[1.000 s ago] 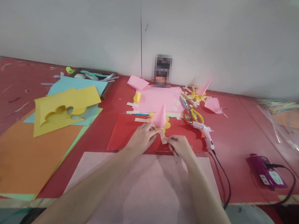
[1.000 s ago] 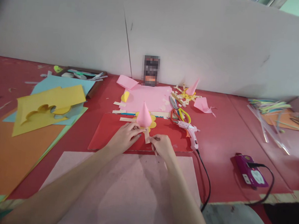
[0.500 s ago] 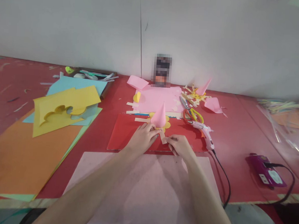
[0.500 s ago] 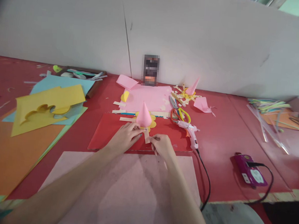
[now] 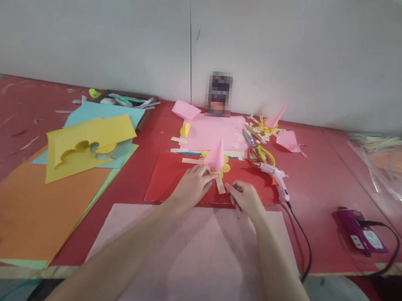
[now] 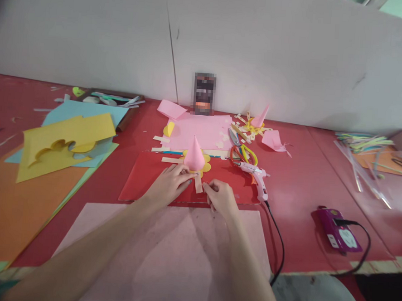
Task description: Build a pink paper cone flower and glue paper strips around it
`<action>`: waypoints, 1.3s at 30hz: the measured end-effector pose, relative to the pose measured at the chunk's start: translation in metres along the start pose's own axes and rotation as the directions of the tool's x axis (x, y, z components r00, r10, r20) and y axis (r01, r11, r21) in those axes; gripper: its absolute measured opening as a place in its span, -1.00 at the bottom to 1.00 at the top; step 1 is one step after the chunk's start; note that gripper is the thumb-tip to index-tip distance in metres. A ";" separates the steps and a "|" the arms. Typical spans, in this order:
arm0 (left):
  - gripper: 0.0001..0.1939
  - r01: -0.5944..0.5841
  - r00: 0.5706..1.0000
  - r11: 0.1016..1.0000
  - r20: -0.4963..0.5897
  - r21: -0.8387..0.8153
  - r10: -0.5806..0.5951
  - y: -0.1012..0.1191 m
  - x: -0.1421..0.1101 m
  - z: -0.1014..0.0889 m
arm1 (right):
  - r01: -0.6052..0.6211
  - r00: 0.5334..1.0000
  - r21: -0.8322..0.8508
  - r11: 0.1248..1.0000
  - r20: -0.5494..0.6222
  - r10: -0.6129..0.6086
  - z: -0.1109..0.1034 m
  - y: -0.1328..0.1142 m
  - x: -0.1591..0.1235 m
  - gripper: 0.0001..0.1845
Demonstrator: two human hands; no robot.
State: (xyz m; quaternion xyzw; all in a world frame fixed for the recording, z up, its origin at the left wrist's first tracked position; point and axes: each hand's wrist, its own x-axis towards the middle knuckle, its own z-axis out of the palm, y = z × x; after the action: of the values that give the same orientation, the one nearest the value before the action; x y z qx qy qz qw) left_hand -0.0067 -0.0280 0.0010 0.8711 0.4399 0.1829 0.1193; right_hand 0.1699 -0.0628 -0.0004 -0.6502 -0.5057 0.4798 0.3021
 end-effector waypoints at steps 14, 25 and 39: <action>-0.80 0.177 0.984 0.976 0.003 -0.124 -0.178 0.005 0.005 0.003 | 0.448 0.820 -0.379 0.810 -0.187 -0.541 0.011 0.008 0.012 -0.80; -0.73 0.177 0.984 0.984 -0.035 0.025 -0.176 0.010 0.004 0.012 | 0.303 0.882 -0.515 0.802 -0.168 -0.441 0.020 0.003 0.012 -0.71; -0.67 0.158 0.987 0.986 0.006 0.060 -0.158 0.012 0.004 0.008 | 0.267 0.882 -0.483 0.834 -0.226 -0.413 0.022 0.001 0.014 -0.69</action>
State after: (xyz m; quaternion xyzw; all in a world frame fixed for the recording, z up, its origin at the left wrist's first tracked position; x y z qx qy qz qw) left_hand 0.0075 -0.0324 -0.0012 0.8376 0.5122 0.1547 0.1099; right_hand 0.1501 -0.0521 -0.0142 -0.6685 -0.6530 0.1789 0.3078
